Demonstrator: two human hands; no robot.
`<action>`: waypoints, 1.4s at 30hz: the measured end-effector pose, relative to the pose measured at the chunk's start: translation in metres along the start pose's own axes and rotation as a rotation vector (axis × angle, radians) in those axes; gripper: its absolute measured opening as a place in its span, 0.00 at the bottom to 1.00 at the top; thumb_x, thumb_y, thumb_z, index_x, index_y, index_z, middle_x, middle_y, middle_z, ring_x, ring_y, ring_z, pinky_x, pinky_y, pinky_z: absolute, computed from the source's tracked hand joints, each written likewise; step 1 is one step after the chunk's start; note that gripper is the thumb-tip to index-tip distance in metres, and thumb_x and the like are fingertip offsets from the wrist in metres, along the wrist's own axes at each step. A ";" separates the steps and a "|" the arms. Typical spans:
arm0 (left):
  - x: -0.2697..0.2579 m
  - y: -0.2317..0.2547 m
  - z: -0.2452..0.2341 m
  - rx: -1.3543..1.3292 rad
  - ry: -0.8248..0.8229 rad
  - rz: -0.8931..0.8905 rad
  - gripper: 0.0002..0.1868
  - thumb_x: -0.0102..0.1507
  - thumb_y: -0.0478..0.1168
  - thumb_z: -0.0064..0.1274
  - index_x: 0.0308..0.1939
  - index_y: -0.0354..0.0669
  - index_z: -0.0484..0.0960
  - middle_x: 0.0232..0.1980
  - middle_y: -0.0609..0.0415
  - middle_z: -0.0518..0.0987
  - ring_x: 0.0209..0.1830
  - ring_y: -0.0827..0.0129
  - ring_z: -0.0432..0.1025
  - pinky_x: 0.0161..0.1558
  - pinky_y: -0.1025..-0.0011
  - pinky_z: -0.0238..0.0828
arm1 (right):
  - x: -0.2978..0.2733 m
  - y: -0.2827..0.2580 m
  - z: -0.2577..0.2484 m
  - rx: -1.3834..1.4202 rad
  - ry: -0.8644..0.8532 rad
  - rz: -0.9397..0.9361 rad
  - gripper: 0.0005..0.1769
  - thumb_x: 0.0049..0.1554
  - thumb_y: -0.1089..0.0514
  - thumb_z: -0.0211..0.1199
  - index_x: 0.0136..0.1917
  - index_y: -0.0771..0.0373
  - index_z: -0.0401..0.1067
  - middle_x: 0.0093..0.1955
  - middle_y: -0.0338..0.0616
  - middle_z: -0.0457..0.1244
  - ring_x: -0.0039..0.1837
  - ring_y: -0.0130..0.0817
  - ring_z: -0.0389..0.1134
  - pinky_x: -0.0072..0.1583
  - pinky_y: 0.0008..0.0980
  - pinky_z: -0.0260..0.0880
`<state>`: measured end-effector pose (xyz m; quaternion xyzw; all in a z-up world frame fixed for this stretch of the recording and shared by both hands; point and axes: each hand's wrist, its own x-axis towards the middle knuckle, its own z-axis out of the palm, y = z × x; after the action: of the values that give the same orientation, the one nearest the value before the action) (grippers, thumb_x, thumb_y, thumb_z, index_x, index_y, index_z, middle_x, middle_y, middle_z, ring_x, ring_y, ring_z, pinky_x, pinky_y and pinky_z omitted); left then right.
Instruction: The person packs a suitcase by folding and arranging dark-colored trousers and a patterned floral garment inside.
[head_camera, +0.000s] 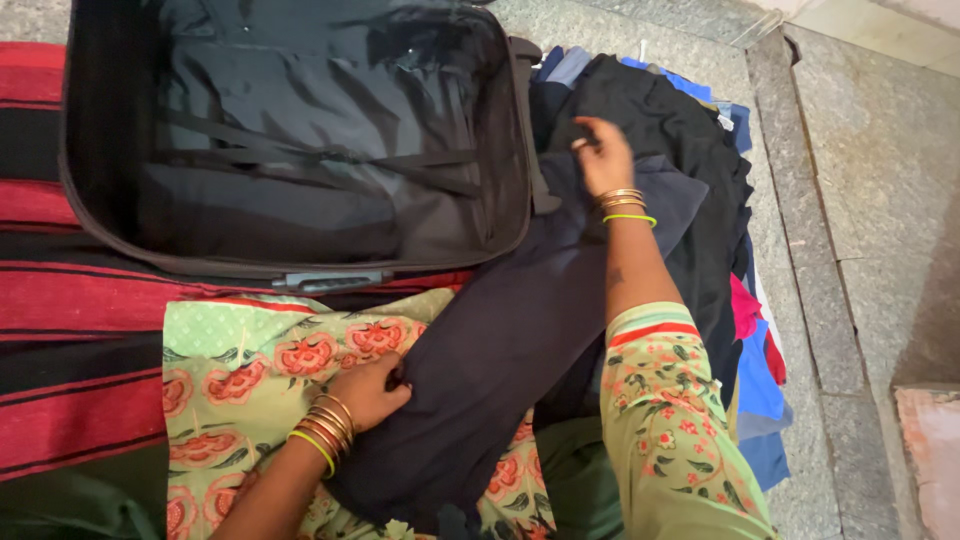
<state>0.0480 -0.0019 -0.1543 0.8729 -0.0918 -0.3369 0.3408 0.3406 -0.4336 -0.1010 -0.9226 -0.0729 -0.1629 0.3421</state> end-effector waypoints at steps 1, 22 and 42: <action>0.000 -0.001 0.001 0.000 -0.001 -0.001 0.23 0.57 0.56 0.54 0.51 0.49 0.76 0.46 0.49 0.84 0.49 0.52 0.79 0.53 0.56 0.73 | 0.001 0.011 -0.005 -0.156 0.137 -0.010 0.16 0.56 0.64 0.66 0.59 0.61 0.76 0.59 0.52 0.67 0.61 0.50 0.69 0.61 0.42 0.69; 0.010 -0.011 0.007 -0.071 -0.012 0.007 0.21 0.56 0.52 0.57 0.47 0.45 0.78 0.43 0.48 0.86 0.46 0.54 0.80 0.52 0.59 0.74 | -0.077 0.099 -0.148 -0.322 0.188 0.687 0.37 0.46 0.43 0.78 0.59 0.72 0.74 0.53 0.56 0.71 0.56 0.47 0.73 0.58 0.40 0.71; 0.017 -0.024 0.015 -0.020 -0.043 0.024 0.21 0.58 0.55 0.55 0.47 0.46 0.77 0.44 0.48 0.85 0.47 0.51 0.80 0.52 0.56 0.74 | -0.020 0.102 -0.113 -0.555 0.077 0.029 0.34 0.47 0.51 0.73 0.65 0.62 0.71 0.63 0.56 0.67 0.66 0.58 0.65 0.66 0.49 0.65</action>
<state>0.0490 0.0016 -0.1871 0.8607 -0.1063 -0.3526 0.3515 0.3190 -0.5850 -0.0895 -0.9750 0.0006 -0.2067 0.0813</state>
